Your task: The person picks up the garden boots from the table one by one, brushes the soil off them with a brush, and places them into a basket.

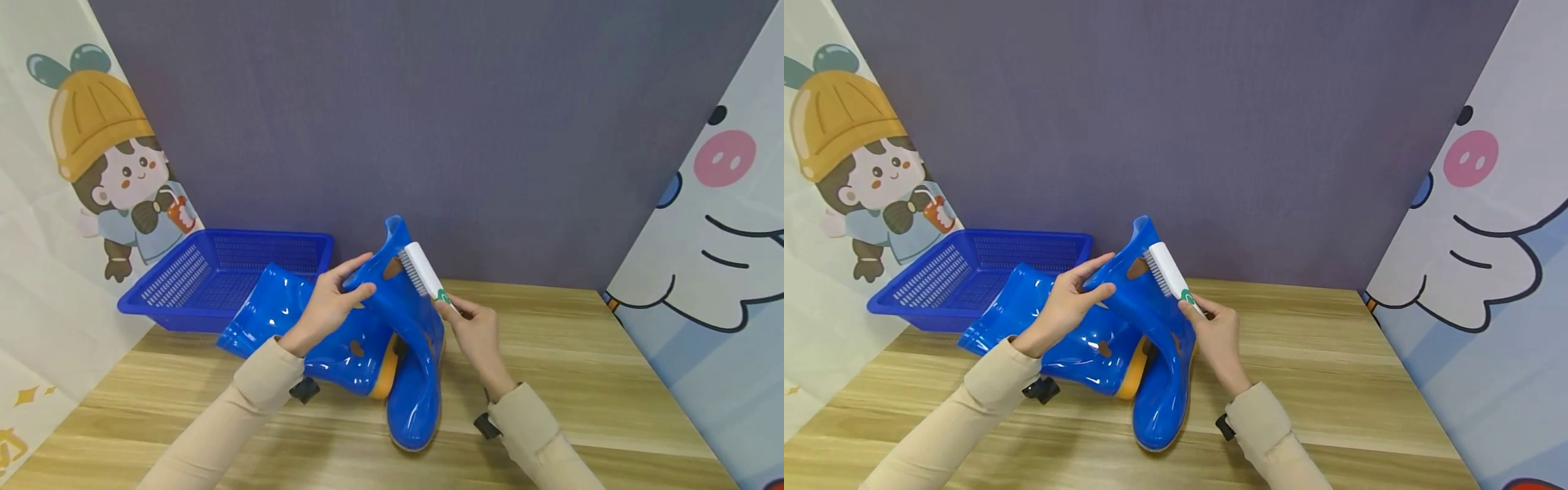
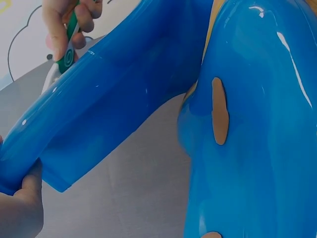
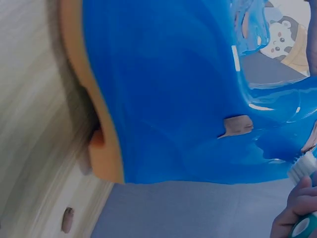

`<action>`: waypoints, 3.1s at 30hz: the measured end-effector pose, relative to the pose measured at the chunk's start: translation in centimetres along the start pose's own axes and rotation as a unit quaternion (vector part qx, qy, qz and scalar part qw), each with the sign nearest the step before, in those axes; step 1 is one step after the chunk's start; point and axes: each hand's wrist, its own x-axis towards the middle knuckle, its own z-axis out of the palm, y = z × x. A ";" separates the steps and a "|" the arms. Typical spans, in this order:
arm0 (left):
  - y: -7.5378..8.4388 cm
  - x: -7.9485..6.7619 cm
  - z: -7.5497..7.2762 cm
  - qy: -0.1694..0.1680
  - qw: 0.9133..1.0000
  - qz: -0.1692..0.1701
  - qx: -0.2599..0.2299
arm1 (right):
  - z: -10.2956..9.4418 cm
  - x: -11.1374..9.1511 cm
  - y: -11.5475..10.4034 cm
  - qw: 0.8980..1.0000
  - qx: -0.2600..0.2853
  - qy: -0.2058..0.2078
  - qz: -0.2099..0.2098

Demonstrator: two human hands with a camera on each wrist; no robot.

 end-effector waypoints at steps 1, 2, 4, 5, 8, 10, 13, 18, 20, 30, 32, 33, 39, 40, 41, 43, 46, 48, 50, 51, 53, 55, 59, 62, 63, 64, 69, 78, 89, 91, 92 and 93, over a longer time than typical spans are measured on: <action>0.0 0.0 0.0 0.000 1.000 0.000 0.001 | 0.0 -0.1 0.1 1.000 -0.004 -0.001 0.001; 0.0 0.0 0.0 0.001 1.000 0.001 0.001 | -0.1 -0.1 0.2 1.000 -0.007 -0.002 0.001; 0.0 0.0 0.0 0.001 1.000 0.003 0.001 | -0.2 -0.2 0.4 1.000 -0.010 -0.004 -0.001; 0.0 0.0 0.0 0.001 1.000 0.005 0.001 | -0.2 -0.2 0.5 1.000 -0.010 -0.005 -0.005; 0.0 0.0 0.0 0.002 1.000 0.007 0.000 | -0.3 -0.3 0.6 1.000 -0.010 -0.007 -0.016; 0.0 0.0 0.0 -0.001 1.000 0.009 0.001 | -0.5 -0.4 0.7 1.000 -0.011 -0.008 -0.019; 0.0 -0.1 -0.1 0.001 1.000 0.006 0.000 | -0.6 -0.6 0.8 1.000 -0.018 -0.014 -0.015; -0.1 -0.2 0.0 0.002 1.000 -0.002 -0.005 | -0.8 -0.9 1.1 0.999 -0.028 -0.018 0.000; -0.2 -0.1 0.0 -0.001 1.000 -0.003 -0.006 | -0.9 -1.0 1.3 0.999 -0.030 -0.017 0.001; -0.3 -0.1 0.0 0.004 1.000 -0.003 -0.007 | -1.3 -1.2 1.8 1.000 -0.023 -0.005 0.012; -0.3 -0.1 0.0 0.004 1.000 -0.002 -0.006 | -1.4 -1.2 1.7 1.000 -0.021 -0.006 0.019; -0.3 -0.1 0.0 0.004 1.000 -0.002 -0.006 | -1.4 -1.2 1.6 1.000 -0.019 -0.007 0.021; -0.1 0.0 0.2 0.000 1.000 0.003 -0.011 | -1.5 -1.1 1.2 1.000 0.000 -0.005 0.020; -0.1 0.1 0.2 0.000 1.000 0.004 -0.013 | -1.5 -1.0 1.2 1.000 0.005 -0.005 0.021; -0.1 0.1 0.2 -0.002 1.000 0.006 -0.012 | -1.6 -1.0 1.2 1.000 0.013 -0.004 0.024; -0.1 0.1 0.3 -0.001 1.000 0.007 -0.012 | -1.6 -0.8 1.2 0.999 0.032 0.000 0.030; -0.1 0.2 0.3 -0.001 1.000 0.008 -0.011 | -1.7 -0.6 1.1 0.998 0.056 0.009 0.042; -0.2 0.2 0.3 -0.001 1.000 0.006 -0.012 | -1.6 -0.5 1.0 0.997 0.057 0.012 0.044; -0.1 0.1 0.3 -0.002 1.000 0.004 -0.012 | -1.3 -0.5 0.7 0.998 0.048 0.012 0.041; 0.0 0.1 0.4 -0.001 1.000 0.000 -0.013 | -1.2 -0.5 0.5 0.998 0.043 0.012 0.037; 0.0 0.1 0.4 -0.002 1.000 -0.002 -0.013 | -0.8 -0.6 0.2 0.999 0.036 0.013 0.027; 0.1 0.1 0.4 -0.002 1.000 -0.003 -0.011 | -0.5 -0.5 -0.1 0.999 0.034 0.013 0.014; 0.3 0.1 0.5 -0.004 1.000 -0.005 -0.009 | -0.2 -0.5 -0.3 1.000 0.031 0.003 0.000; 0.4 0.1 0.6 -0.006 1.000 -0.006 -0.011 | -0.3 -0.7 -0.2 1.000 0.025 -0.006 -0.001; 0.4 0.1 0.6 -0.007 1.000 -0.006 -0.012 | -0.3 -0.7 -0.1 1.000 0.023 -0.009 0.000; 0.4 0.2 0.6 -0.007 1.000 -0.006 -0.012 | -0.4 -0.8 -0.1 1.000 0.022 -0.011 0.000; 0.1 0.1 0.5 -0.001 1.000 -0.007 -0.010 | -0.5 -1.0 0.4 1.000 0.004 -0.014 -0.008; 0.0 0.0 0.4 0.004 1.000 -0.009 -0.008 | -0.6 -1.3 1.1 0.999 -0.022 -0.024 0.001; -0.1 -0.1 0.4 0.002 1.000 -0.006 -0.006 | -0.7 -1.5 1.6 0.999 -0.025 -0.030 0.000; -0.1 -0.1 0.3 0.004 1.000 -0.005 -0.008 | -0.7 -1.6 1.7 0.999 -0.024 -0.033 0.003; -0.1 -0.1 0.3 0.005 1.000 -0.005 -0.009 | -0.8 -1.6 1.8 0.999 -0.024 -0.034 0.006; -0.1 -0.1 0.2 0.007 1.000 -0.005 -0.010 | -0.8 -1.6 1.8 0.999 -0.023 -0.035 0.007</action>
